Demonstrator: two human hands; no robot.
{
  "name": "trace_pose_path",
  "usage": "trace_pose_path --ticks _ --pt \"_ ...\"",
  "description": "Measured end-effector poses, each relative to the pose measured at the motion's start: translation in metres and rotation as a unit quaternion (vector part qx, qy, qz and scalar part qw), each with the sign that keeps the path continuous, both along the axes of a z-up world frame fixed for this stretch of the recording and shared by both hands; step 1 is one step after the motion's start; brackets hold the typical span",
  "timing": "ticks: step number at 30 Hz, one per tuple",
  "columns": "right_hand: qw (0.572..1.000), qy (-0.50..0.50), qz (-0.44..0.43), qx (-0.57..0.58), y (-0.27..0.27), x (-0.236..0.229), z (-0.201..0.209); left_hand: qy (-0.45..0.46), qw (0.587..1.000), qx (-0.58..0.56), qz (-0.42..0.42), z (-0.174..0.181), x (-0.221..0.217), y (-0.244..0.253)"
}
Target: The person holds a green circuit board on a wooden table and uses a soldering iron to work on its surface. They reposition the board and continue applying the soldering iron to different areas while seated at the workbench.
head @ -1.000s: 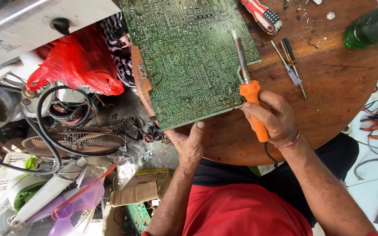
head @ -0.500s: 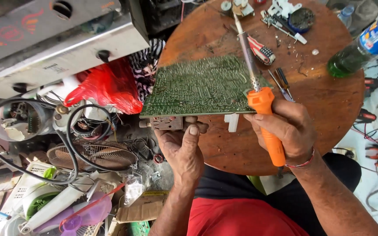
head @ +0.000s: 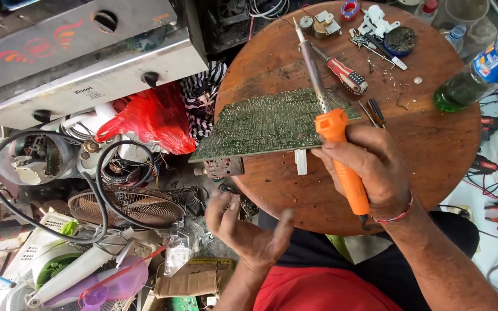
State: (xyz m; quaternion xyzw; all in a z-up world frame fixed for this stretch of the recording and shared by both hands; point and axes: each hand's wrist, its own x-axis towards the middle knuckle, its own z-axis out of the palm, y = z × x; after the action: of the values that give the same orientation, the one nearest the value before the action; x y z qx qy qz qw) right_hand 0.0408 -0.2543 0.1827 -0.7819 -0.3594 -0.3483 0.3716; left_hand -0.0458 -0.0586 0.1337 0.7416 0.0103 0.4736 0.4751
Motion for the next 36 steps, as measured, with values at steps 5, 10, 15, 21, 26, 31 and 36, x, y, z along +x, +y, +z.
trace_pose_path --ticks 5,10,15,21,26,31,36 --pt "1.0 0.03 -0.007 -0.001 0.008 -0.005 0.001 0.186 0.905 0.364 0.118 0.055 0.04 0.029" --pt "1.0 0.014 0.014 -0.012 0.009 -0.003 0.001 0.204 0.908 0.362 0.049 0.069 0.048 0.033" --pt "1.0 -0.008 0.014 -0.019 0.007 -0.003 -0.013 0.19 0.917 0.349 0.033 0.069 0.054 0.032" --pt "0.999 0.028 0.043 -0.019 0.007 -0.003 -0.016 0.17 0.914 0.366 0.036 0.071 0.06 0.032" --pt "1.0 0.028 0.008 0.006 0.011 0.005 0.0 0.162 0.907 0.389 0.021 0.071 0.064 0.037" --pt "1.0 0.023 0.006 -0.005 0.009 0.009 0.004 0.094 0.914 0.39 0.058 0.066 0.079 0.032" --pt "1.0 0.027 0.009 0.001 0.009 0.009 0.002 0.082 0.914 0.394 0.06 0.067 0.084 0.03"
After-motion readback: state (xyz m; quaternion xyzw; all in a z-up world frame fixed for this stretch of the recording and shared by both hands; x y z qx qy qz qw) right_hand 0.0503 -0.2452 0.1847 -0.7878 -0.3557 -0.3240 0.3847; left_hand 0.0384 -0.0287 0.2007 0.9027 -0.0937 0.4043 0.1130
